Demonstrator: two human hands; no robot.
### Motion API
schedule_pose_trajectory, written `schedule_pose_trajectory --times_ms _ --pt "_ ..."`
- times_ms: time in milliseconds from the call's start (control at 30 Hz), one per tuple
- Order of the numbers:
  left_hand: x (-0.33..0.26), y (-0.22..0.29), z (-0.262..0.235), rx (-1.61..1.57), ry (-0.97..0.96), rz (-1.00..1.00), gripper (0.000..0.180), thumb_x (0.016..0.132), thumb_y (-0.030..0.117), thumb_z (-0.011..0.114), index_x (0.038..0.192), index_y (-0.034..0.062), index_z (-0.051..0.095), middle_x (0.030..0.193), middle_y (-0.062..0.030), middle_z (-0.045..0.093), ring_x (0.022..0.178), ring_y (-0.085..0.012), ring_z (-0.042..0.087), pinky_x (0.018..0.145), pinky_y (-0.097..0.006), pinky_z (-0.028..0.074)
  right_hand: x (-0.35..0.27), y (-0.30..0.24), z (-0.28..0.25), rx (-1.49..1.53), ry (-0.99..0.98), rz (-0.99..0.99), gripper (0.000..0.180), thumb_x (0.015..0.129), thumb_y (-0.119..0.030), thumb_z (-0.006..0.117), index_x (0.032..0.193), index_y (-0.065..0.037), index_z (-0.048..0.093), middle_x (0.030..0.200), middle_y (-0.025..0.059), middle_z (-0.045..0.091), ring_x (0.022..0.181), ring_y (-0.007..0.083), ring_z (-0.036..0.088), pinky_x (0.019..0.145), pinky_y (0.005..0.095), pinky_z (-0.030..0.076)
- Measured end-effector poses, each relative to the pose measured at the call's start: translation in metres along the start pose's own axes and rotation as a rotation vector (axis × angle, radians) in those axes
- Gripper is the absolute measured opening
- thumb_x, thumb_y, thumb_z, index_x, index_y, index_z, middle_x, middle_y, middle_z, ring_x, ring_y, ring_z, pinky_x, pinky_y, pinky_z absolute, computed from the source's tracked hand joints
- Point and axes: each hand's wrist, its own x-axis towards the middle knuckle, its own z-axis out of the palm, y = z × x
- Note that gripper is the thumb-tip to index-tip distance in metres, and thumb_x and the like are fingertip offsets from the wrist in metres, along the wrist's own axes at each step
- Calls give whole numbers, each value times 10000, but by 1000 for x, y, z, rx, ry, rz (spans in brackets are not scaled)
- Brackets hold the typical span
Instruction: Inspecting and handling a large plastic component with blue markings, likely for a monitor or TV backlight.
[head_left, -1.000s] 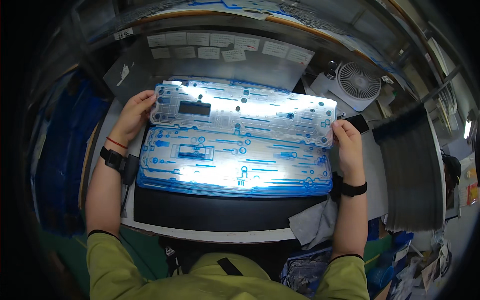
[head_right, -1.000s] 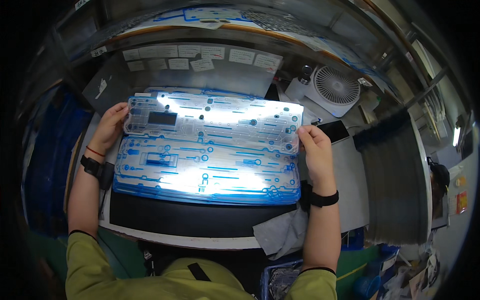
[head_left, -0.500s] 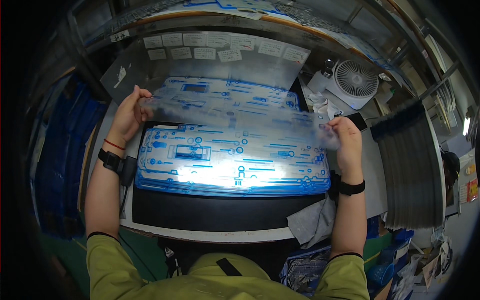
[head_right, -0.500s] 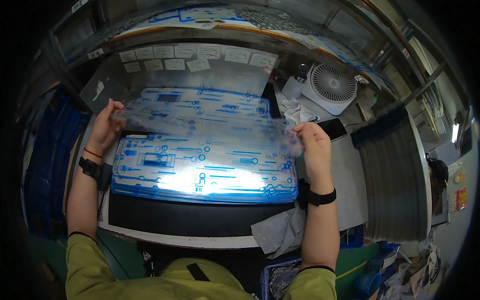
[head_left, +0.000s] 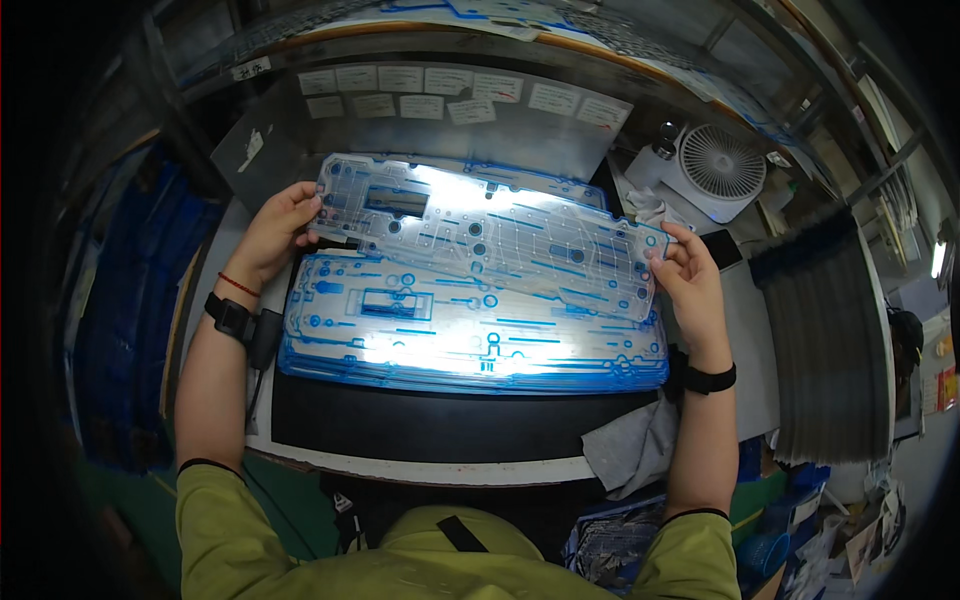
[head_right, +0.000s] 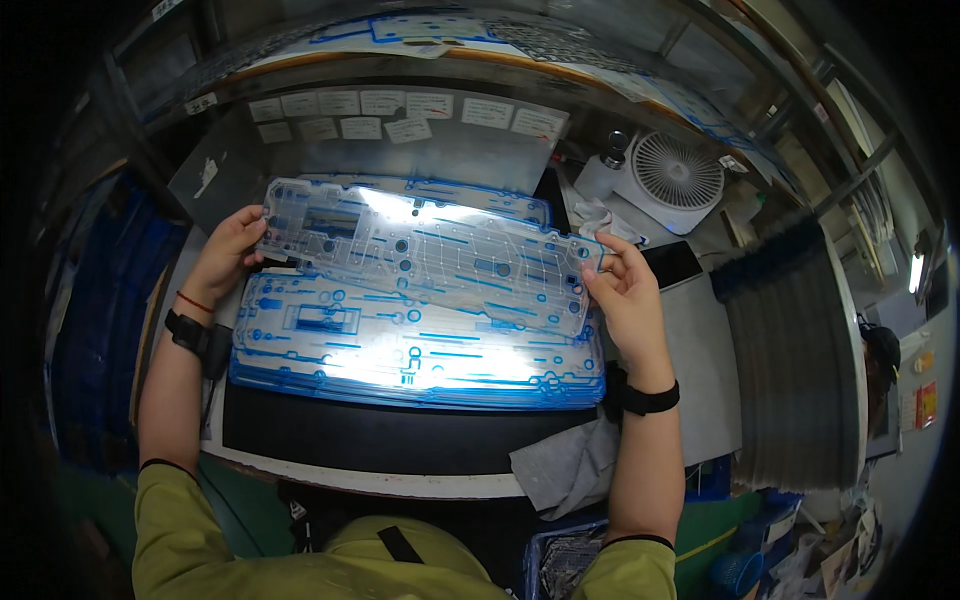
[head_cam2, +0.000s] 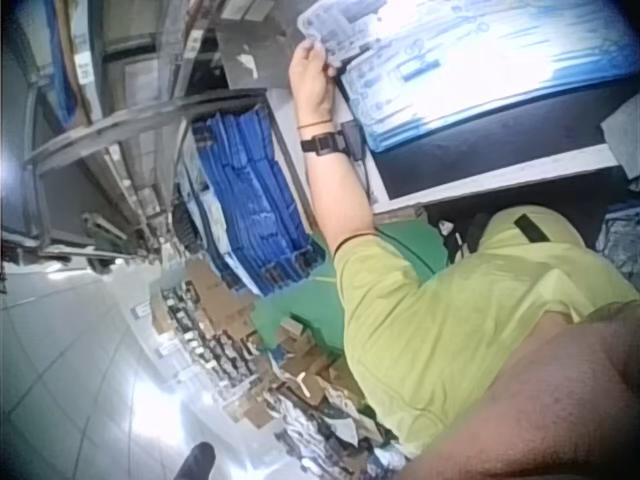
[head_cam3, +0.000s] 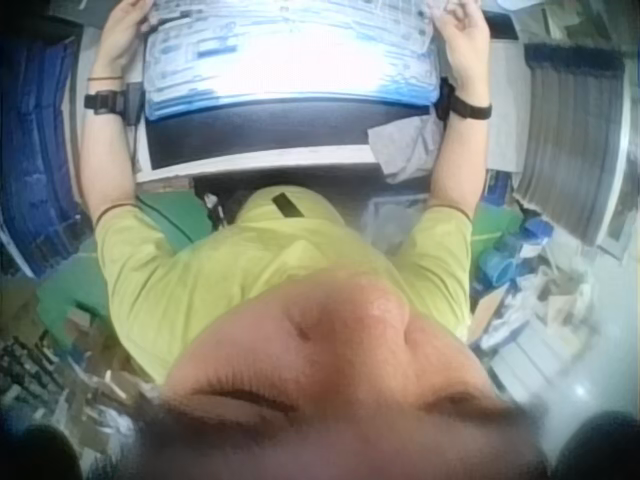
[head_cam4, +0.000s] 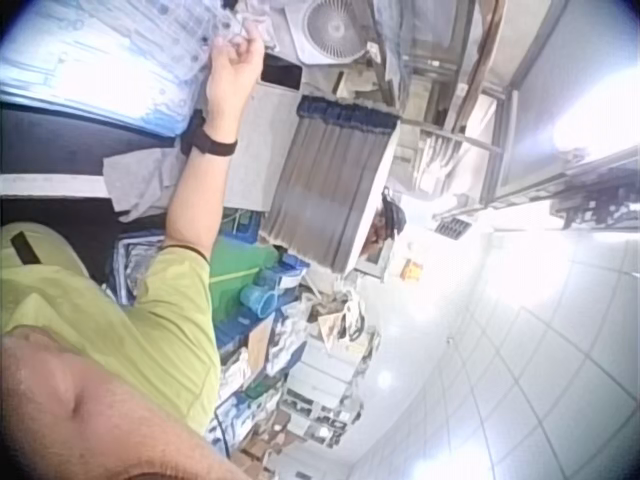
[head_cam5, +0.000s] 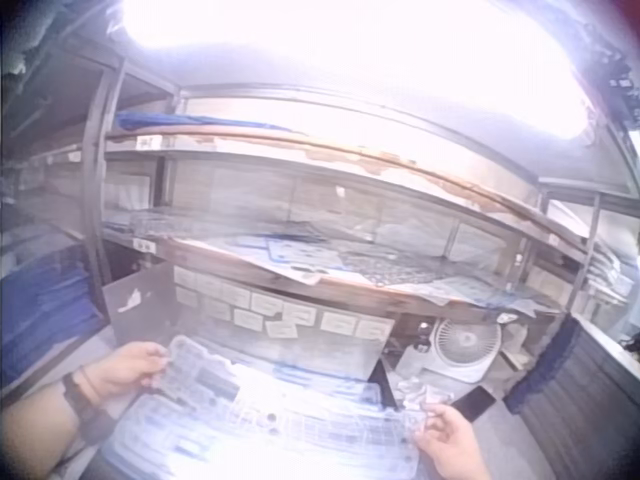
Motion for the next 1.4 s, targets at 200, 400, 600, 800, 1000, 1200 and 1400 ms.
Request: schedule_pose_trajectory --times_ms 200,400,600,800,1000,1200,1400 --pt "3 -4 -9 -96 98 -7 362 1006 196 520 1316 14 480 1044 -40 637 820 -59 607 679 -155 494 5 16 -5 -205 62 -71 448 917 -113 648 1324 14 511 999 42 617 845 99 584 747 225 472" --pt "1 -1 -5 -99 211 -57 467 1016 244 501 1392 -16 407 1230 -116 596 1040 -152 617 833 -231 532 -3 7 -5 -407 -230 129 310 898 -145 668 1161 14 628 953 39 635 820 99 578 752 232 471" --pt "-2 1 -10 -84 49 -56 409 1026 281 478 1310 -14 489 1099 -91 646 947 -134 633 826 -258 529 -4 -2 -1 -230 -100 10 181 865 -72 682 1030 -6 654 861 -6 621 742 55 538 674 203 434" --pt "-13 16 20 -100 -53 -79 303 1016 249 498 1176 9 589 917 -4 643 747 -65 579 685 -191 486 -1 2 -3 -208 2 -60 173 879 -78 682 1028 4 649 855 -21 617 739 46 529 666 195 427" --pt "-9 6 5 54 -127 3 238 971 190 580 1144 30 613 896 16 634 697 -34 533 620 -169 449 -1 3 0 -214 18 -48 208 877 -58 683 1070 11 650 883 -12 629 757 46 539 682 196 437" --pt "-9 7 6 110 -129 -25 215 958 162 590 1121 26 623 867 21 636 669 -29 515 603 -161 427 0 5 -3 -211 6 -45 233 875 -53 685 1096 12 648 905 -7 637 782 51 550 707 198 442" --pt "-5 3 3 57 6 23 204 960 151 577 1111 19 616 861 26 635 640 -23 488 596 -157 412 2 2 1 -144 94 -69 221 921 -141 650 1086 5 642 849 -23 617 778 50 536 727 207 422"
